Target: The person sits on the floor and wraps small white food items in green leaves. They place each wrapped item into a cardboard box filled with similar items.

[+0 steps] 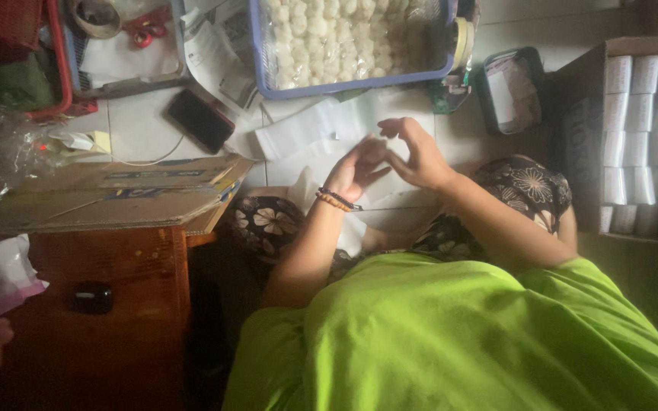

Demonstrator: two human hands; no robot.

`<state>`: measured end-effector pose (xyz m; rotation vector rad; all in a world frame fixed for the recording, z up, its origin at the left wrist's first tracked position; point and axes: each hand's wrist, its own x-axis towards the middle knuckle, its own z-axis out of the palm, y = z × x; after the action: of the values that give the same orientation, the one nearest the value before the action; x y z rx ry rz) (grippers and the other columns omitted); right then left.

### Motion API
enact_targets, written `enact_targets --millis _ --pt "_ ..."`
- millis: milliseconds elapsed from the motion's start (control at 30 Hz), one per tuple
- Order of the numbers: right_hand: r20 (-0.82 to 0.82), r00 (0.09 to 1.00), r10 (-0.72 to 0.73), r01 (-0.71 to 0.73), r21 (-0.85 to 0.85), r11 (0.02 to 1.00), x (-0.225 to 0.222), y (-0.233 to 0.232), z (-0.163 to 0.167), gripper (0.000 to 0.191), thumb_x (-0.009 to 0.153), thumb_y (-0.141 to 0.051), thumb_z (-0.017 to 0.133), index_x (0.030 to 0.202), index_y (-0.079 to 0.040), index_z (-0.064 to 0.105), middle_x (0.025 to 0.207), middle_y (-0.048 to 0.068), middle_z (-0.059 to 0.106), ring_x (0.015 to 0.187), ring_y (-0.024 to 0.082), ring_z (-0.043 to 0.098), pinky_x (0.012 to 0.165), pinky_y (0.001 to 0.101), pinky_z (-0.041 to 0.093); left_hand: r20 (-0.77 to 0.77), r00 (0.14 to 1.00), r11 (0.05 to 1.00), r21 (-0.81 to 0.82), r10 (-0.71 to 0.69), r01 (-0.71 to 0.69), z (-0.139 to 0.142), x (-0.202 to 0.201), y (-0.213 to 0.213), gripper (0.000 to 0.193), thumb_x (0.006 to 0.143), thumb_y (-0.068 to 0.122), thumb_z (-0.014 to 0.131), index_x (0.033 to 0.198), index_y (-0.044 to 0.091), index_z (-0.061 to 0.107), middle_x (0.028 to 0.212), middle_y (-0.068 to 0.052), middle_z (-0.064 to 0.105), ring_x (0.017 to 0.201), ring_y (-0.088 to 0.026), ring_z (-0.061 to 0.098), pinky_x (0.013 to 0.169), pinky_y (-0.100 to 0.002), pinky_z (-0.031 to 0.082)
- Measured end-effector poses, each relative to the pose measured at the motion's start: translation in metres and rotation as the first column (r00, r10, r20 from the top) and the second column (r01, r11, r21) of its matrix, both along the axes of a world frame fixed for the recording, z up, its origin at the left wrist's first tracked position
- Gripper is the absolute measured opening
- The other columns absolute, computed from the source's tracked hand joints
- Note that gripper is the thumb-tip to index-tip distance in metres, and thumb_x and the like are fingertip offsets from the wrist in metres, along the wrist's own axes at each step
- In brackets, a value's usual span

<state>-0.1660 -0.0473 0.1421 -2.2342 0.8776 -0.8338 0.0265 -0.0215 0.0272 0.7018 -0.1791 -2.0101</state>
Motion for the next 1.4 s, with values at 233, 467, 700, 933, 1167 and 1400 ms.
enact_targets --millis 233,467,700,933,1167,1400 --pt "-0.167 0.986 -0.01 -0.042 -0.302 0.952 -0.013 0.027 0.002 0.027 0.078 -0.012 0.077 0.105 -0.011 0.073 0.114 0.013 0.069 0.107 0.036 0.06 0.094 0.0477 0.046 0.101 0.995 0.998 0.062 0.009 -0.015 -0.001 0.007 0.0 0.043 0.095 0.024 0.066 0.137 0.015 0.061 0.116 -0.006 0.069 0.113 -0.025 0.066 0.099 -0.047 0.054" --pt "0.0 0.955 -0.296 0.272 0.396 0.877 -0.006 0.01 -0.043 0.016 0.094 -0.018 0.075 0.097 -0.002 0.073 0.08 0.011 0.07 0.07 0.018 0.064 0.064 0.0338 0.052 0.233 0.972 1.0 -0.022 -0.008 0.014 0.005 -0.015 0.019 0.045 0.099 0.028 0.067 0.131 -0.003 0.063 0.118 -0.012 0.07 0.109 -0.023 0.068 0.097 -0.042 0.056" --pt "-0.065 0.918 -0.391 0.373 0.479 0.795 -0.005 0.011 -0.047 0.026 0.091 -0.018 0.079 0.107 -0.002 0.066 0.076 0.013 0.068 0.066 0.019 0.062 0.061 0.0352 0.051 0.186 0.982 0.997 0.055 0.041 -0.052 0.005 -0.024 0.019 0.039 0.098 0.028 0.063 0.121 -0.004 0.067 0.117 -0.015 0.072 0.107 -0.025 0.07 0.095 -0.038 0.056" --pt "-0.072 0.957 -0.283 0.227 -0.424 0.876 -0.011 0.026 -0.014 0.049 0.077 0.001 0.073 0.124 -0.008 0.064 0.118 0.014 0.064 0.105 0.037 0.063 0.092 0.0433 0.052 0.213 0.975 0.998 0.029 0.056 -0.064 -0.014 -0.018 0.01 0.031 0.098 0.008 0.054 0.123 -0.007 0.065 0.114 -0.019 0.072 0.107 -0.032 0.07 0.098 -0.043 0.057" --pt "-0.069 0.992 0.101 -0.113 -0.192 0.975 -0.015 0.03 -0.015 0.038 0.082 -0.006 0.079 0.119 -0.006 0.07 0.117 0.011 0.067 0.102 0.035 0.065 0.092 0.0435 0.052 0.142 0.99 0.999 -0.028 -0.011 0.015 -0.012 -0.012 0.011 0.041 0.096 0.01 0.047 0.128 -0.009 0.062 0.122 -0.02 0.07 0.113 -0.031 0.067 0.103 -0.043 0.051" --pt "0.071 0.997 -0.043 0.012 0.397 0.918 -0.024 0.018 -0.033 0.035 0.093 -0.011 0.077 0.127 -0.005 0.072 0.113 0.012 0.067 0.104 0.022 0.065 0.092 0.0375 0.053 0.055 0.983 0.976 -0.137 0.176 -0.168 -0.007 -0.022 0.025 0.046 0.102 0.022 0.052 0.136 -0.007 0.058 0.129 -0.017 0.067 0.117 -0.025 0.064 0.103 -0.04 0.05"
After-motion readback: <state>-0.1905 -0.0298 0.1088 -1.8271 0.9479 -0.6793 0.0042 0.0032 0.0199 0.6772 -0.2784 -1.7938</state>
